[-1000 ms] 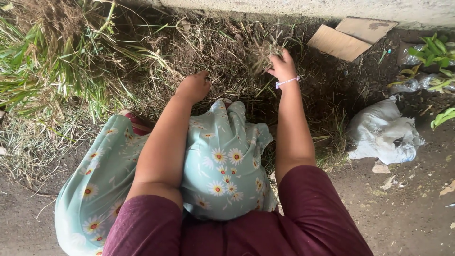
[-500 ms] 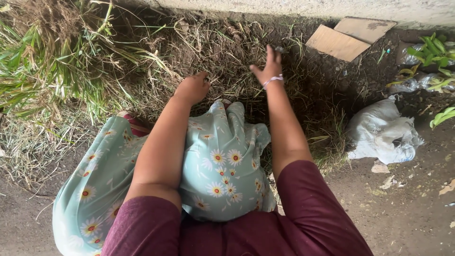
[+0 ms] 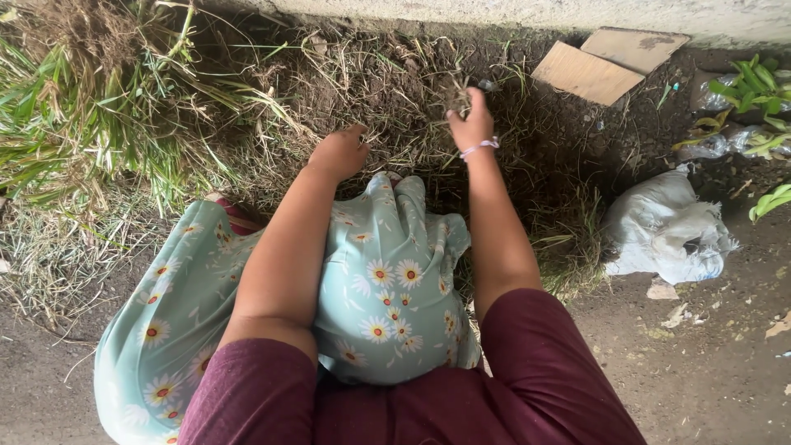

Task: Pulling out grass and weeds from the ground by hand and collecting them into a pile.

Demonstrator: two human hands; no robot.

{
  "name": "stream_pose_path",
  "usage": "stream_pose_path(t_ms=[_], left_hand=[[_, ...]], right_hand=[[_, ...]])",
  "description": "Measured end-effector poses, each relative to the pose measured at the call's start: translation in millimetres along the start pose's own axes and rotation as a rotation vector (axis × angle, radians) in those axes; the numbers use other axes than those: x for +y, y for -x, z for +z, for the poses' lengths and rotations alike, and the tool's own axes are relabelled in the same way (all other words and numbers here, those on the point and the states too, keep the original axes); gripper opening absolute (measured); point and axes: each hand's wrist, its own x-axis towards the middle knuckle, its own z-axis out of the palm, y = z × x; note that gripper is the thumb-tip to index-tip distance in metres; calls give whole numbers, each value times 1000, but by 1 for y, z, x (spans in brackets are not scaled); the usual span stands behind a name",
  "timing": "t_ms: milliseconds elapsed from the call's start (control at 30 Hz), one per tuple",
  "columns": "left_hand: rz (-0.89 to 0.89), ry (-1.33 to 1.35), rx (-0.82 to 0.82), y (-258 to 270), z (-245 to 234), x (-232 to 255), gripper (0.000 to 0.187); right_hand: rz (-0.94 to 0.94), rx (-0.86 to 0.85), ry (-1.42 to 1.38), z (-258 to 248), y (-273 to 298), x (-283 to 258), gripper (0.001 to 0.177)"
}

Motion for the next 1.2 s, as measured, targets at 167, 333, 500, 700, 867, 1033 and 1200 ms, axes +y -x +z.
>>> stream_pose_path(t_ms=[167,333,500,700,867,1033,1200], left_hand=[[11,-26,-4,-7,6,-3,50],[28,-12,7,-15,12,-8,48],[16,-37,-8,-13,12,-3,50],[21,-55,-24,-17,12,-4,51],[43,-26,-23,0,-1,10,50],[38,-23,-40,9,-4,19,49],[38,-32,-48,-3,4,10,50]], right_hand=[[-4,-39,-153,-46,12,-10,53],[5,-66,-454,-72,8,-1,44],[-14,63,-631,-72,-20,41,37],[128,36,-920,-80,13,26,39],[336,64,-983,-42,16,49,45],[340,126,-486,31,0,125,43],[159,220,124,61,23,105,55]])
